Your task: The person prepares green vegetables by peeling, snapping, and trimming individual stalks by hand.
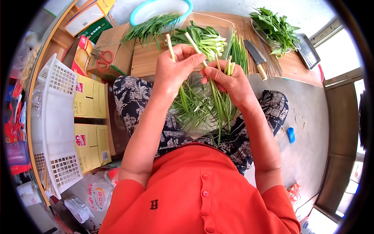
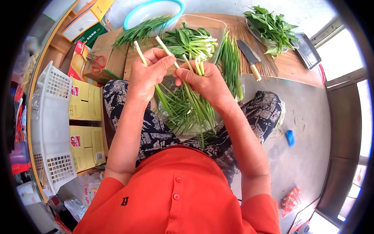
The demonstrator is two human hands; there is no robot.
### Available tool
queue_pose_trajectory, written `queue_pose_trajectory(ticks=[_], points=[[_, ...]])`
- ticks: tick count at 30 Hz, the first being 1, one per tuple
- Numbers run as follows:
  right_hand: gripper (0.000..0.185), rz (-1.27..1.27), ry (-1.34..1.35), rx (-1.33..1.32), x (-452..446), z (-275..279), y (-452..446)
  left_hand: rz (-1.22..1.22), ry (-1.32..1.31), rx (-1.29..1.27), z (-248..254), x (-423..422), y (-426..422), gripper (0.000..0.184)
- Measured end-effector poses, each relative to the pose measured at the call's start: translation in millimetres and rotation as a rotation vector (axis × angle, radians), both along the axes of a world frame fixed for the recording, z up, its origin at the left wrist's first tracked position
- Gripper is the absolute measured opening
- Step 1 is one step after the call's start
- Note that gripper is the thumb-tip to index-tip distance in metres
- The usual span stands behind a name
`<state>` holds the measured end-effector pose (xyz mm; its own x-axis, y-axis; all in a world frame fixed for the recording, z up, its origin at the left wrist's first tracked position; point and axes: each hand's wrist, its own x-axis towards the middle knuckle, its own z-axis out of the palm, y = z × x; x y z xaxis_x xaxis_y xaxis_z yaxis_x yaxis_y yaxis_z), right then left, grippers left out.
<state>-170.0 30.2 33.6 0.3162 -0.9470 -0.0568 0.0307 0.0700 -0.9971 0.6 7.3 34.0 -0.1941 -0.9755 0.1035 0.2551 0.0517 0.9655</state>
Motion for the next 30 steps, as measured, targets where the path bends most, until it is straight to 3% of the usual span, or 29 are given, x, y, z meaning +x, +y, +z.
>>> queue_pose_trajectory(ticks=[6,13,25,30], points=[[0.021,0.054,-0.037,0.064,1,0,0,0.029,0.009,0.071,-4,6,-1,0.016],[0.023,0.056,-0.087,0.106,2,-5,-2,0.025,-0.042,-0.027,-4,5,1,0.016],[0.013,-0.131,0.115,-0.198,5,-19,-7,0.096,-0.167,-0.100,-9,2,5,0.013],[0.018,-0.036,0.061,-0.080,4,-8,-5,0.117,-0.255,-0.182,-5,1,2,0.010]])
